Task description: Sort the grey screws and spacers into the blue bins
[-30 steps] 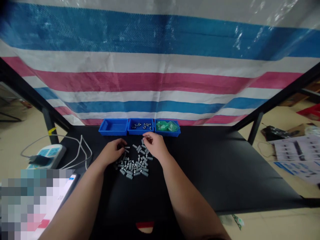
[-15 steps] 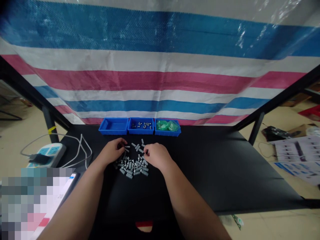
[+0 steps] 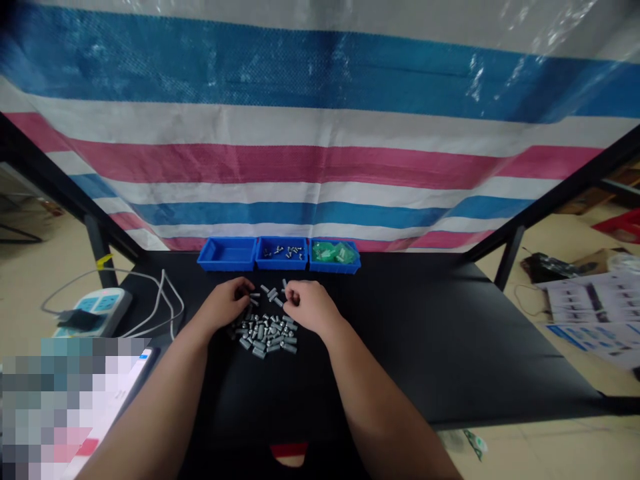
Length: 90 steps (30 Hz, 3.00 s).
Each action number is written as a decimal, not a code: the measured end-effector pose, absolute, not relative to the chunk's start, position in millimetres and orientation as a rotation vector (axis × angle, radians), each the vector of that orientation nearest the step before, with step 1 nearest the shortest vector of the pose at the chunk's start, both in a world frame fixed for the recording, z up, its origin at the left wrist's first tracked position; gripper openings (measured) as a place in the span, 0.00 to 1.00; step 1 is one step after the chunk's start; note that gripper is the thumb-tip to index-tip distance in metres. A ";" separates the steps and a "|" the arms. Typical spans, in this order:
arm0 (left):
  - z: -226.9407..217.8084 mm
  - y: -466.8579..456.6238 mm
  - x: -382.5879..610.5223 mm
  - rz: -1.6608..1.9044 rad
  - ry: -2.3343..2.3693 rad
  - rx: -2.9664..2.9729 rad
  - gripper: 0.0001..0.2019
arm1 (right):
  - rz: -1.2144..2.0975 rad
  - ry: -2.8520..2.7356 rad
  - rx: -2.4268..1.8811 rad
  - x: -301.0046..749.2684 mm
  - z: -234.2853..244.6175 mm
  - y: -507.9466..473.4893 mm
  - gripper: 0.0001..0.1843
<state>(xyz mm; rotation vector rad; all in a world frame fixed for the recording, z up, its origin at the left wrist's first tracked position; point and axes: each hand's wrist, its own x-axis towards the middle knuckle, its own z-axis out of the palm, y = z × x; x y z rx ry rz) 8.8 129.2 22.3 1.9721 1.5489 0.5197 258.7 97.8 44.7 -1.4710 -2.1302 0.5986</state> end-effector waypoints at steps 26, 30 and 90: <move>24.4 127.7 9.2 0.544 1.534 1.956 0.14 | 0.601 -2.472 -1.356 235.9 50.6 87.7 0.08; 25.0 127.5 9.0 0.546 1.530 1.963 0.14 | 0.494 -2.466 -1.444 227.1 45.5 87.2 0.12; 25.6 127.0 9.0 0.554 1.536 1.948 0.14 | 0.742 -2.206 -1.324 270.1 40.0 106.8 0.07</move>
